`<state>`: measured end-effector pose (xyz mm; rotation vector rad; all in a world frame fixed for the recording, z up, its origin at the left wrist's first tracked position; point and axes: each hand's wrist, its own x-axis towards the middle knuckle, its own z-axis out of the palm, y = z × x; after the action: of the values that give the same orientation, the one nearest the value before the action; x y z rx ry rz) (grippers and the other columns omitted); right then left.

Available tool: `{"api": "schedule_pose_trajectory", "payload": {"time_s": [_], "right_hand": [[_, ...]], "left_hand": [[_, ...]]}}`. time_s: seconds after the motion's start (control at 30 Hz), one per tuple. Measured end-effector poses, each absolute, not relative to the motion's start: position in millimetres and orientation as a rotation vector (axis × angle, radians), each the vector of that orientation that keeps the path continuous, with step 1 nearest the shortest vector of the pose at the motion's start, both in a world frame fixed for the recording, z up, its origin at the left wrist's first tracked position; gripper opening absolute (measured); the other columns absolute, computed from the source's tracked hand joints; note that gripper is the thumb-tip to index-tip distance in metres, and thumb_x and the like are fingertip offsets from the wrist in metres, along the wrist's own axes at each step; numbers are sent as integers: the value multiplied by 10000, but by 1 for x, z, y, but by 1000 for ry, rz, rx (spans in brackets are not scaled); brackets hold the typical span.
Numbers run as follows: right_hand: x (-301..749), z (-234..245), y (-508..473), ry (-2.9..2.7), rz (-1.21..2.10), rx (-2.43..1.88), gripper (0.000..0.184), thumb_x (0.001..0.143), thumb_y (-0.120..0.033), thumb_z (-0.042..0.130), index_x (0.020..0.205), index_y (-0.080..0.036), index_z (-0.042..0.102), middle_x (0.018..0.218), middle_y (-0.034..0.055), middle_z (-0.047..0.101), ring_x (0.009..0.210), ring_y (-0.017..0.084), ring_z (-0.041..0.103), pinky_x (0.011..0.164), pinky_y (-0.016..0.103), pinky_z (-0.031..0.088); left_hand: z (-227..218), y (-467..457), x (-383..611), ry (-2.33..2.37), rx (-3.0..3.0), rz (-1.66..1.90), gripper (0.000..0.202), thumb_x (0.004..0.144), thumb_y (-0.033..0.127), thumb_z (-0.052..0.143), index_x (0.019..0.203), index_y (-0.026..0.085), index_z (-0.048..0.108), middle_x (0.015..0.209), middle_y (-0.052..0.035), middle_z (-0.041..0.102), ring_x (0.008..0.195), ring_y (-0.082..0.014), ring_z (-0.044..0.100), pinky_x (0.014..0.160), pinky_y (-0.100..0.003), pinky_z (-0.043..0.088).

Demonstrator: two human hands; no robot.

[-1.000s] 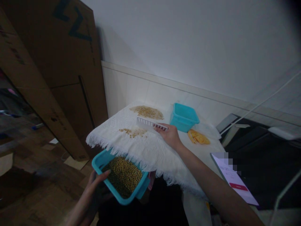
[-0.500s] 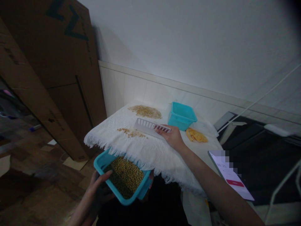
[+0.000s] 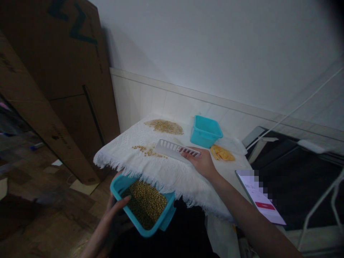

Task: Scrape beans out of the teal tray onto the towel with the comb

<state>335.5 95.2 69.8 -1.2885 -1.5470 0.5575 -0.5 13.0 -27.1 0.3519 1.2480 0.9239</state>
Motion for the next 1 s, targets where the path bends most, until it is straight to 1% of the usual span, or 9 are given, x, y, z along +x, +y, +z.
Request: {"api": "schedule_pose_trajectory", "payload": {"time_s": [0.07,0.17,0.37,0.47,0.57,0.67,0.77,0.9,1.0], "right_hand": [[339,69,89,-1546,548,-1303,445,823,-624,916,993,-214,950,967,127,909,801,326,867,717,390,692],[344,68,81,-1547,553,-1315,468,826,-655,914,986,-218,949,961,130,908,815,340,875,732,411,707],[352,69,72,-1505,525,-1341,488,792,-671,927,957,-212,949,961,138,906,822,349,877,724,419,708],[352,70,67,-1502,555,-1346,503,788,-685,929,958,-212,949,944,136,904,796,343,874,713,421,709],[351,72,61,-1488,559,-1338,481,791,-677,934,959,-227,951,962,129,905,828,348,883,737,428,718],[352,73,57,-1496,563,-1330,445,789,-657,945,954,-244,952,968,116,906,828,345,884,733,424,722],[352,73,54,-1511,580,-1324,426,798,-634,943,960,-241,953,952,115,906,797,333,879,704,410,719],[354,73,52,-1508,559,-1332,407,819,-616,933,967,-238,954,960,121,908,821,337,883,728,413,728],[356,74,51,-1509,531,-1339,406,825,-624,928,956,-241,952,971,122,909,835,340,885,745,417,731]], "left_hand": [[-25,9,4,1223,353,968,1173,693,351,1028,1708,425,444,1407,-126,810,1344,-457,783,1028,-572,691],[-20,3,10,1214,368,1000,1010,805,444,968,1689,452,480,1477,-108,797,1390,-432,761,1051,-567,685],[-14,1,14,1265,413,978,965,873,428,908,1717,445,439,1469,-123,788,1340,-439,782,1020,-610,698],[-13,1,13,1246,405,973,1003,857,438,927,1726,452,426,1390,-122,808,1313,-438,794,1019,-602,697],[-15,2,11,1230,401,993,1055,783,451,979,1704,437,466,1352,-110,828,1279,-441,808,1004,-568,706],[-17,4,11,1261,351,1008,1092,684,323,1019,1656,411,529,1362,-114,836,1257,-439,820,989,-548,708],[-19,7,11,1272,317,1020,1096,655,262,1011,1639,392,545,1383,-140,835,1260,-447,821,989,-572,699],[-21,6,11,1276,329,1007,1090,656,299,1013,1634,407,544,1416,-134,815,1293,-455,806,989,-573,703],[-22,3,11,1242,366,1012,1052,712,409,1009,1645,442,525,1454,-102,805,1324,-432,792,1002,-548,705]]}}
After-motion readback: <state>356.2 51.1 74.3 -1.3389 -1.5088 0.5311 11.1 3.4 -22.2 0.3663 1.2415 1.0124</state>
